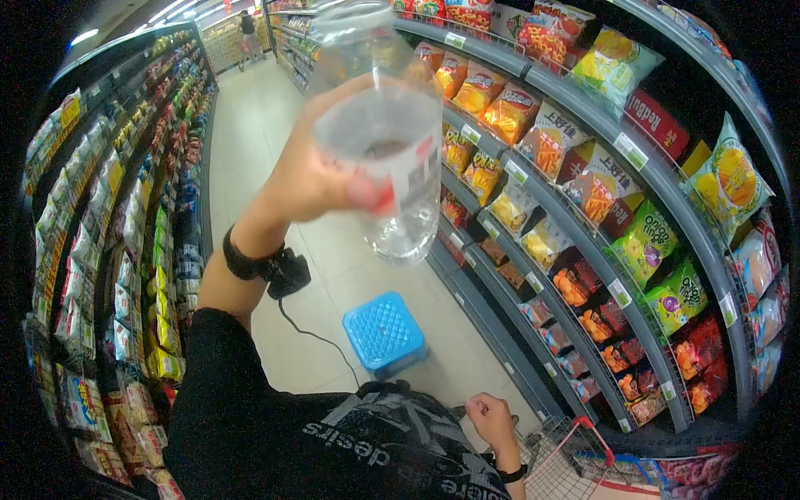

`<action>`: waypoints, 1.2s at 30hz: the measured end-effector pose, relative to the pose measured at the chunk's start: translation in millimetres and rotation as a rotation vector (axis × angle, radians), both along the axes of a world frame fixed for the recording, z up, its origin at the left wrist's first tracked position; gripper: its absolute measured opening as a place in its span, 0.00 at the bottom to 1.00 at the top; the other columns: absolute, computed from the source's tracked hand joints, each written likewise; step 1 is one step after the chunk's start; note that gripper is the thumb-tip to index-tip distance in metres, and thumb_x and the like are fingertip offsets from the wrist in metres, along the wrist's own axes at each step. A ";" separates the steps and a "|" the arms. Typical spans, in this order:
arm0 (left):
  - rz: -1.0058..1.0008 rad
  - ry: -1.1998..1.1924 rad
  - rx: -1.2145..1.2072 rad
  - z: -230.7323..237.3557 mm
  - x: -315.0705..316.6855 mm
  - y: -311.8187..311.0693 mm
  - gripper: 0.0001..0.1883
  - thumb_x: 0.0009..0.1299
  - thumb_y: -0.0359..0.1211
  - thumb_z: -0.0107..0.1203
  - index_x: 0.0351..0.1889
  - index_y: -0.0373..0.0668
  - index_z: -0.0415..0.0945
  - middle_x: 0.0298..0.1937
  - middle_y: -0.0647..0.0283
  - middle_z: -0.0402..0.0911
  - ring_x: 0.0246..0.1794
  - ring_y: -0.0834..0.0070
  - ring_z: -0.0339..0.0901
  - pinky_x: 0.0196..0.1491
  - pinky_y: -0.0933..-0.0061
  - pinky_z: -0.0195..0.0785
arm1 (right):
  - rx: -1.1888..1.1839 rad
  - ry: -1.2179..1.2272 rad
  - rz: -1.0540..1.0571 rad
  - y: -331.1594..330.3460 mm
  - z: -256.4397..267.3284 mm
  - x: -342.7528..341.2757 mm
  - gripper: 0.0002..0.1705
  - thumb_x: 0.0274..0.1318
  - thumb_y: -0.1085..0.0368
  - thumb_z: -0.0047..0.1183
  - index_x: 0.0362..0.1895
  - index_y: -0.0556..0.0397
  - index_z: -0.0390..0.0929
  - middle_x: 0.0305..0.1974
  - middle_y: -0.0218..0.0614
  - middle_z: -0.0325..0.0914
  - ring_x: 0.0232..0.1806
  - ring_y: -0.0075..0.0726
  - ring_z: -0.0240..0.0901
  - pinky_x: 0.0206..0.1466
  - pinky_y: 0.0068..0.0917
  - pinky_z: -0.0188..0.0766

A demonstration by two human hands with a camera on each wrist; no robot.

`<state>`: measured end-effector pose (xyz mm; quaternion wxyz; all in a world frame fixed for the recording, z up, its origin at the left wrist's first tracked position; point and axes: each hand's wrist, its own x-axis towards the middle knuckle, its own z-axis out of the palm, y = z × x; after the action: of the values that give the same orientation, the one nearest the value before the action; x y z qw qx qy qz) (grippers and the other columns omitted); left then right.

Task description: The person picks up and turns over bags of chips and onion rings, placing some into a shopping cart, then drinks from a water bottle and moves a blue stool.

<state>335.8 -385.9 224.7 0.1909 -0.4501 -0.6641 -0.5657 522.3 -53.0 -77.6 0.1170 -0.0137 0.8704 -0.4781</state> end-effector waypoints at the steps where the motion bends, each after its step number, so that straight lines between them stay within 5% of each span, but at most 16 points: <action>1: -0.003 -0.113 0.008 -1.2 -4.7 -1.4 0.32 0.52 0.44 0.70 0.51 0.37 0.73 0.43 0.61 0.80 0.43 0.77 0.77 0.47 0.74 0.70 | 0.000 0.013 0.008 1.7 -4.5 -0.5 0.12 0.53 0.62 0.58 0.26 0.59 0.77 0.14 0.30 0.68 0.19 0.20 0.61 0.22 0.22 0.57; 8: 0.042 -0.034 -0.047 -2.3 -9.8 5.0 0.32 0.51 0.43 0.71 0.51 0.37 0.73 0.43 0.61 0.80 0.42 0.78 0.77 0.47 0.74 0.70 | -0.014 -0.017 -0.009 3.8 -9.0 3.0 0.14 0.54 0.59 0.58 0.27 0.59 0.77 0.14 0.31 0.68 0.18 0.21 0.61 0.23 0.24 0.58; 11: 0.145 0.316 -0.191 2.7 8.6 6.6 0.34 0.48 0.43 0.73 0.50 0.38 0.74 0.44 0.60 0.80 0.42 0.73 0.79 0.47 0.73 0.71 | -0.030 -0.060 -0.037 3.7 -9.9 3.0 0.12 0.54 0.62 0.58 0.27 0.60 0.78 0.16 0.21 0.67 0.21 0.15 0.59 0.24 0.21 0.56; 14: 0.123 0.543 -0.162 -2.7 13.2 20.3 0.30 0.47 0.40 0.71 0.48 0.40 0.75 0.43 0.61 0.80 0.41 0.66 0.80 0.44 0.70 0.73 | 0.040 -0.006 -0.030 -0.4 -4.2 1.6 0.15 0.54 0.58 0.57 0.28 0.59 0.78 0.15 0.32 0.69 0.18 0.23 0.62 0.24 0.25 0.59; 16: 0.107 0.673 -0.142 -1.0 20.1 26.1 0.26 0.49 0.35 0.69 0.46 0.39 0.75 0.42 0.59 0.81 0.40 0.63 0.80 0.42 0.68 0.74 | -0.266 -0.507 -0.158 14.1 -5.2 -13.3 0.15 0.54 0.58 0.57 0.28 0.59 0.78 0.15 0.33 0.70 0.18 0.22 0.63 0.24 0.25 0.60; 18: 0.085 0.776 -0.124 6.3 30.5 29.7 0.22 0.53 0.30 0.66 0.45 0.36 0.74 0.42 0.54 0.83 0.39 0.61 0.81 0.41 0.65 0.75 | 0.055 -0.033 -0.005 -4.7 17.8 -2.4 0.15 0.54 0.58 0.57 0.28 0.59 0.78 0.15 0.32 0.70 0.19 0.22 0.63 0.24 0.25 0.60; 28: 0.222 1.029 -0.125 33.5 42.2 25.1 0.20 0.55 0.33 0.66 0.44 0.42 0.72 0.41 0.56 0.83 0.38 0.62 0.81 0.36 0.69 0.74 | -0.041 -0.039 -0.006 -9.8 23.1 -6.2 0.13 0.55 0.60 0.57 0.27 0.58 0.79 0.15 0.29 0.70 0.18 0.18 0.62 0.23 0.21 0.59; 36: 0.400 1.219 0.005 61.1 50.7 22.3 0.19 0.58 0.38 0.65 0.43 0.45 0.69 0.39 0.54 0.82 0.38 0.60 0.80 0.42 0.65 0.73 | -0.034 -0.029 -0.025 -10.2 17.0 -10.0 0.11 0.53 0.62 0.58 0.31 0.59 0.79 0.16 0.29 0.70 0.20 0.19 0.63 0.25 0.21 0.60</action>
<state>386.5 -363.6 285.8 0.6371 -0.5580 -0.5061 -0.1632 512.3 -63.2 -60.7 0.1234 0.0023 0.8603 -0.4946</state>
